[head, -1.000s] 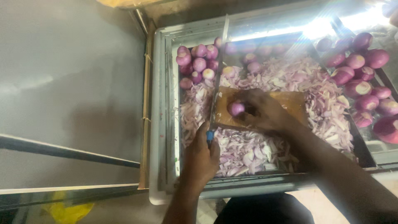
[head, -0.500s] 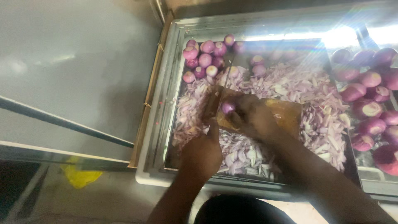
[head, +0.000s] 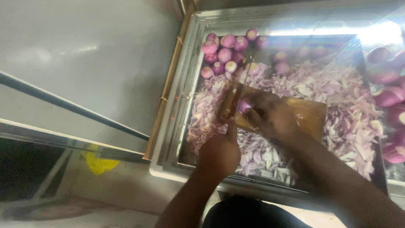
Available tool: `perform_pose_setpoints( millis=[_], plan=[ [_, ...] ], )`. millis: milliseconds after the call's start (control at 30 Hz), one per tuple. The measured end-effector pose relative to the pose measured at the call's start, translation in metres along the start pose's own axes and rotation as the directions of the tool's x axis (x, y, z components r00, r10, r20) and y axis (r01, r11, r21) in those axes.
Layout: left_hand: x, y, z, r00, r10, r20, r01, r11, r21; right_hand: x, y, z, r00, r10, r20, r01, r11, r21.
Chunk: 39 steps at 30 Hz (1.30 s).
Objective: The person chops whole red onions into small slices using a large knife on a wooden cutting board set inside a metal container already filled with sliced onions.
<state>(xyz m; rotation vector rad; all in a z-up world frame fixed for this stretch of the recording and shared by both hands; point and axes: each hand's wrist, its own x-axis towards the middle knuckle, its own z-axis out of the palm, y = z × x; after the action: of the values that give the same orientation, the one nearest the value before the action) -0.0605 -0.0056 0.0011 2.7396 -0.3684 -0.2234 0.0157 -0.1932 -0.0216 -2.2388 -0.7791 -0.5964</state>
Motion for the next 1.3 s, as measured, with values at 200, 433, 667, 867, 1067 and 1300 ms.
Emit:
perform_pose_setpoints(
  millis=[200, 433, 667, 867, 1067, 1300],
  plan=[
    [0.002, 0.007, 0.0, 0.999, -0.045, 0.03, 0.046, 0.999, -0.029, -0.002, -0.004, 0.001, 0.986, 0.158, 0.057, -0.163, 0.982, 0.1],
    [-0.003, 0.01, -0.012, 0.995, -0.068, 0.076, 0.069, 0.998, -0.014, -0.004, -0.002, 0.0, 0.981, 0.168, 0.1, -0.168, 0.986, -0.007],
    [0.003, 0.001, -0.002, 1.0, -0.016, -0.01, 0.016, 1.0, 0.023, -0.004, -0.004, -0.002, 0.967, 0.238, 0.093, -0.243, 0.969, 0.046],
    [0.007, -0.004, 0.006, 0.998, 0.01, -0.055, -0.011, 1.0, -0.011, -0.007, 0.0, 0.004, 0.993, 0.114, -0.013, -0.113, 0.993, 0.024],
    [0.006, 0.0, 0.005, 0.999, -0.039, 0.0, 0.039, 0.999, -0.012, -0.005, -0.001, 0.001, 0.975, 0.214, 0.063, -0.215, 0.977, 0.008],
    [0.008, 0.001, 0.005, 0.997, -0.044, 0.056, 0.044, 0.999, -0.008, -0.003, 0.002, -0.001, 0.998, 0.064, 0.005, -0.064, 0.995, 0.074]
  ],
)
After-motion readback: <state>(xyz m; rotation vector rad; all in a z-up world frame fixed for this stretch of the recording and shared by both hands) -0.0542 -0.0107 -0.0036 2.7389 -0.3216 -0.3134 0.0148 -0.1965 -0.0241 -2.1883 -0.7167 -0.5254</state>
